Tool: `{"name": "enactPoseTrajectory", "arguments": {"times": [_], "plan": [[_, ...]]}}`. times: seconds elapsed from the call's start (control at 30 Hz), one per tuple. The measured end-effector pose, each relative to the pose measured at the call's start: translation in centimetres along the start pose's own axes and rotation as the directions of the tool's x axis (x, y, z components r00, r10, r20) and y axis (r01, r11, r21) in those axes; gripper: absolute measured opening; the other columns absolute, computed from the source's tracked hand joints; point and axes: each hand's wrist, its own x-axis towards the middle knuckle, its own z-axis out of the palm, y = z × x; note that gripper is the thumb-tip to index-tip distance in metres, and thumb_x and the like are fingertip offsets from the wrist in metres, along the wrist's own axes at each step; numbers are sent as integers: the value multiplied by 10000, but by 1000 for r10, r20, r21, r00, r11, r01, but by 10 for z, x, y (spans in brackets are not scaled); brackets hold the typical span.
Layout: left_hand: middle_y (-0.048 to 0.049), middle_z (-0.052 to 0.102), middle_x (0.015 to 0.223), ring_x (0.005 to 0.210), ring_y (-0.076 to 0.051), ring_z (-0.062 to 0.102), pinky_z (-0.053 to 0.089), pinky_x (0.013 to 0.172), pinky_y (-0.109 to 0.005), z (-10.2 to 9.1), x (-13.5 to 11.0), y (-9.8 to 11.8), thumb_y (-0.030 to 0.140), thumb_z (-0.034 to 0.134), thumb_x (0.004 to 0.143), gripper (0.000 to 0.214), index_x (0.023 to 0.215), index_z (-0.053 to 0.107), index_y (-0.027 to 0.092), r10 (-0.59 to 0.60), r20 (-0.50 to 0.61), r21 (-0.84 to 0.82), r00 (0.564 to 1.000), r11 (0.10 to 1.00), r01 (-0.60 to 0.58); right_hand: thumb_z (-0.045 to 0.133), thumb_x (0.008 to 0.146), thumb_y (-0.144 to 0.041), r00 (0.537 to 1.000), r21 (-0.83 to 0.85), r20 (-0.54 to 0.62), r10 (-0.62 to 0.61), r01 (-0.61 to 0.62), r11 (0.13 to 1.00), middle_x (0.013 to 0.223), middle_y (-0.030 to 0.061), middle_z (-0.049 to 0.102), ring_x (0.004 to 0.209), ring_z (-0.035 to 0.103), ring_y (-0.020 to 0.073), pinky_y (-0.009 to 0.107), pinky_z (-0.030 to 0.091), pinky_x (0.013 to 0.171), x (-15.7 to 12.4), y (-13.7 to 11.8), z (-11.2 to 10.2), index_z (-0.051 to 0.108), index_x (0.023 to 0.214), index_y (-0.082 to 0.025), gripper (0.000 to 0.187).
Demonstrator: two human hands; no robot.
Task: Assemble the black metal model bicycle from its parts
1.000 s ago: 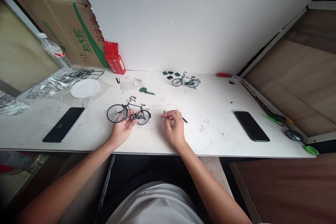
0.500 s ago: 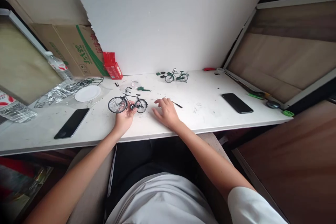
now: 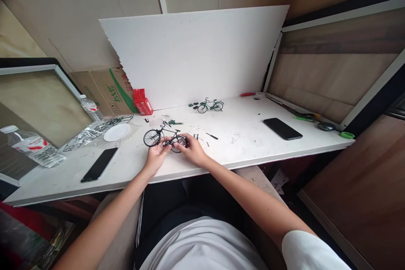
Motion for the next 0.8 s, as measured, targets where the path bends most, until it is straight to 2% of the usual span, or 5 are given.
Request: {"name": "enactPoseTrajectory", "arguments": {"times": [0.13,0.27,0.43,0.53,0.8], "plan": [[-181,726,1314,1158,-293,740,578,1030,-429,2,1,-1,503,893,773,565,1173,685,162,-33,-58,6,998,999,33,788,879,-557,998,115,-52,-25,31,993,1098,64,767,913,702,214,361,582,828,0,2,3,675,1265,-226,521],[-184,782,1157,949,-279,789,619,816,-384,3,1,-1,568,918,711,625,1101,689,136,-170,-152,31,974,984,176,802,868,-541,985,-21,-164,-51,48,999,947,50,779,793,666,190,316,547,745,-4,-6,3,758,1143,-201,439],[-180,823,1013,964,-314,802,636,817,-404,8,-6,9,571,886,759,498,955,782,125,-221,11,105,975,970,219,783,889,-478,948,-163,-301,-109,61,985,944,74,814,774,690,208,331,561,750,-6,-9,2,810,1054,-195,329],[-172,777,1291,1167,-345,762,646,945,-472,9,-8,8,522,902,765,586,1205,787,152,-175,72,35,982,984,173,809,864,-456,947,-176,-301,-115,63,982,967,87,825,791,730,232,363,604,778,-5,-3,2,815,1062,-196,326],[-208,696,1432,1316,-365,694,507,1202,-551,7,-3,1,405,959,725,706,1328,732,115,-181,117,-47,977,981,187,795,854,-234,988,-27,-91,-128,126,992,1230,125,794,1043,803,293,464,680,955,-4,5,4,756,1281,-202,430]]}}
